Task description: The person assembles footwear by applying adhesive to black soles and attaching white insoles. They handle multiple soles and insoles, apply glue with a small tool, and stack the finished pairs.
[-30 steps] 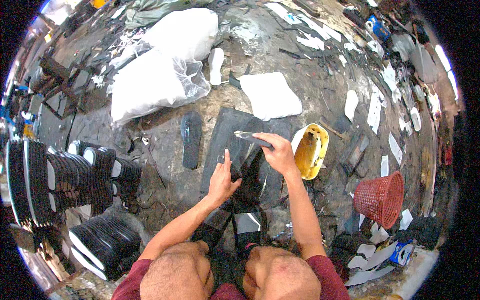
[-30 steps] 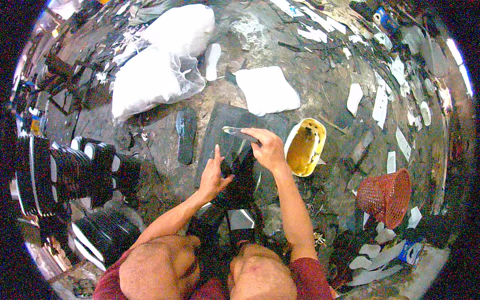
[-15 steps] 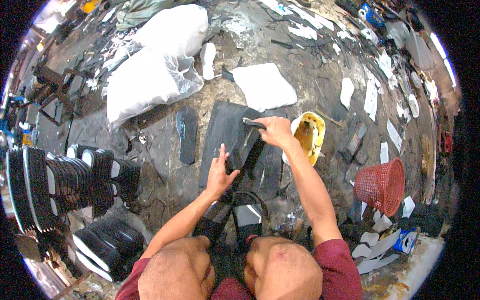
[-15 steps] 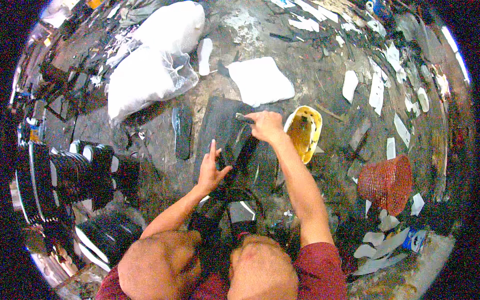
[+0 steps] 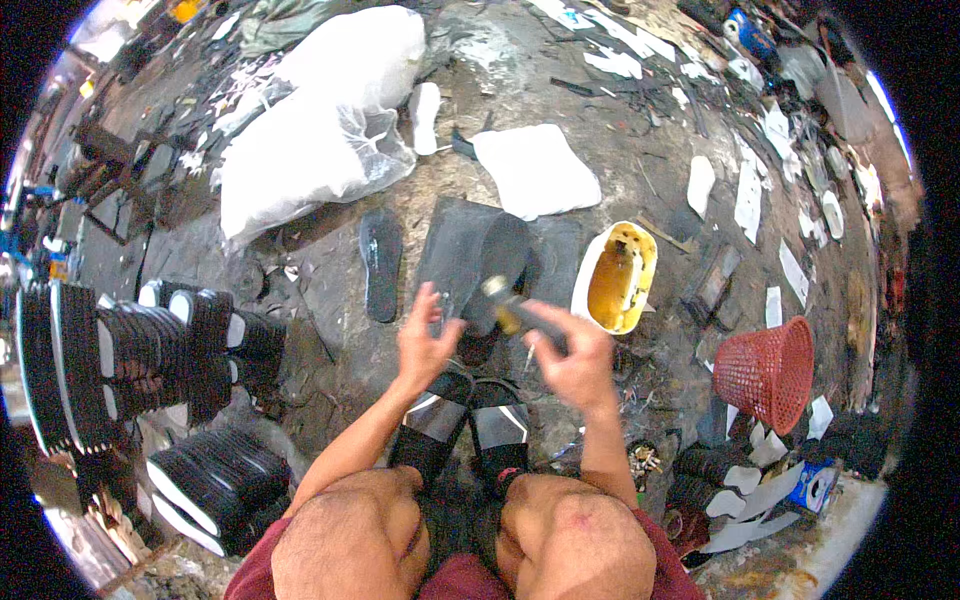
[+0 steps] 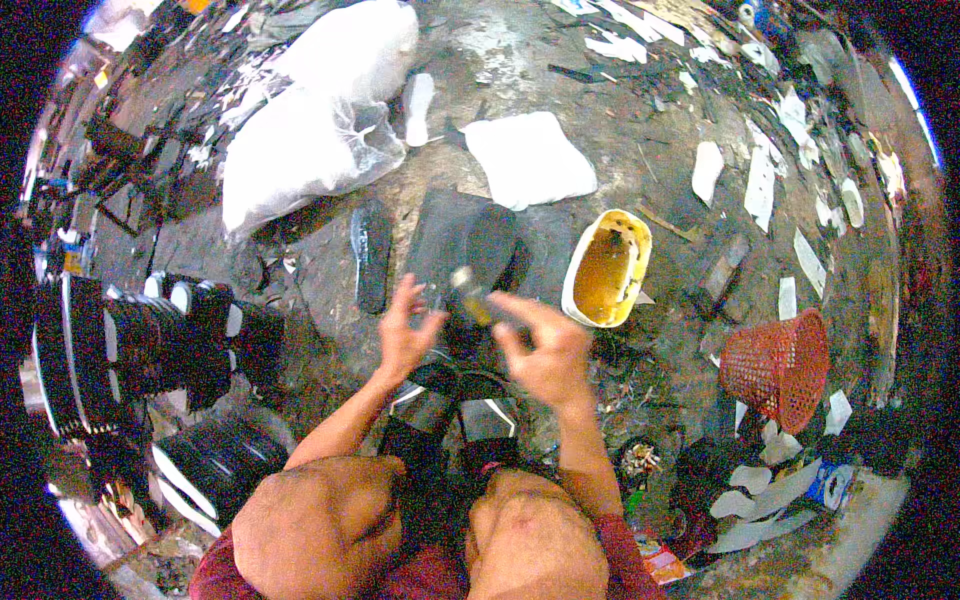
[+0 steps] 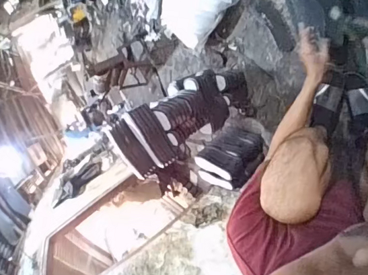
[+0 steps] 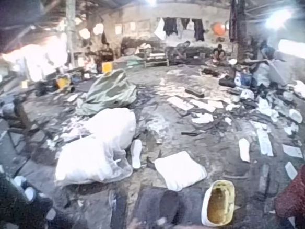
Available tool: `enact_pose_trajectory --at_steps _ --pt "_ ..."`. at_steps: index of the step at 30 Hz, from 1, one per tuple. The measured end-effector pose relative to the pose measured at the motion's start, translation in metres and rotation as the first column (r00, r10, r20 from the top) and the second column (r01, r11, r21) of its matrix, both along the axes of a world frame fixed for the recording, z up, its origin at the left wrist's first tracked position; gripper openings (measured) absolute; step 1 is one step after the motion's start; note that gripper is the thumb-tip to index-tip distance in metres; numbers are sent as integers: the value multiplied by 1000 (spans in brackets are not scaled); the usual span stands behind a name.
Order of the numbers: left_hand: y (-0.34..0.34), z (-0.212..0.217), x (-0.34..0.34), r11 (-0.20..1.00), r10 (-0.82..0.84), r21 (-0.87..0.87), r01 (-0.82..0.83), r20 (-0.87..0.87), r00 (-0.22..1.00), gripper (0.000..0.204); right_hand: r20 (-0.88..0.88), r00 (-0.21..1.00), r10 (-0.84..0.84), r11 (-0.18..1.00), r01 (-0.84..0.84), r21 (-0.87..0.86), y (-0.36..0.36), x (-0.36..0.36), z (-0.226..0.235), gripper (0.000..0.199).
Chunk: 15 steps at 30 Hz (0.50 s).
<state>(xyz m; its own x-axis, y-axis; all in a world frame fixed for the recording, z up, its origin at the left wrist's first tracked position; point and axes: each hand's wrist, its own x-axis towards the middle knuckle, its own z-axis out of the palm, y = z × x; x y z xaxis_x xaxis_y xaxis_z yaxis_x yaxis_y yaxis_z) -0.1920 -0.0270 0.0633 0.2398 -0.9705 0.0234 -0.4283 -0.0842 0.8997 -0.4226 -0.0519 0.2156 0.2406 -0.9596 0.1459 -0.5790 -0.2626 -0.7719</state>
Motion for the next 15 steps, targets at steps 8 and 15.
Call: enact_pose_trajectory --at_steps 8,15 --pt "-11 16 8 1000 -22 28 15 281 960 122 329 886 -325 939 344 2 -23 -7 5 32" --pt "39 -15 145 901 325 148 -408 391 861 125 419 810 -411 910 393 133 -16 -16 -13 34"
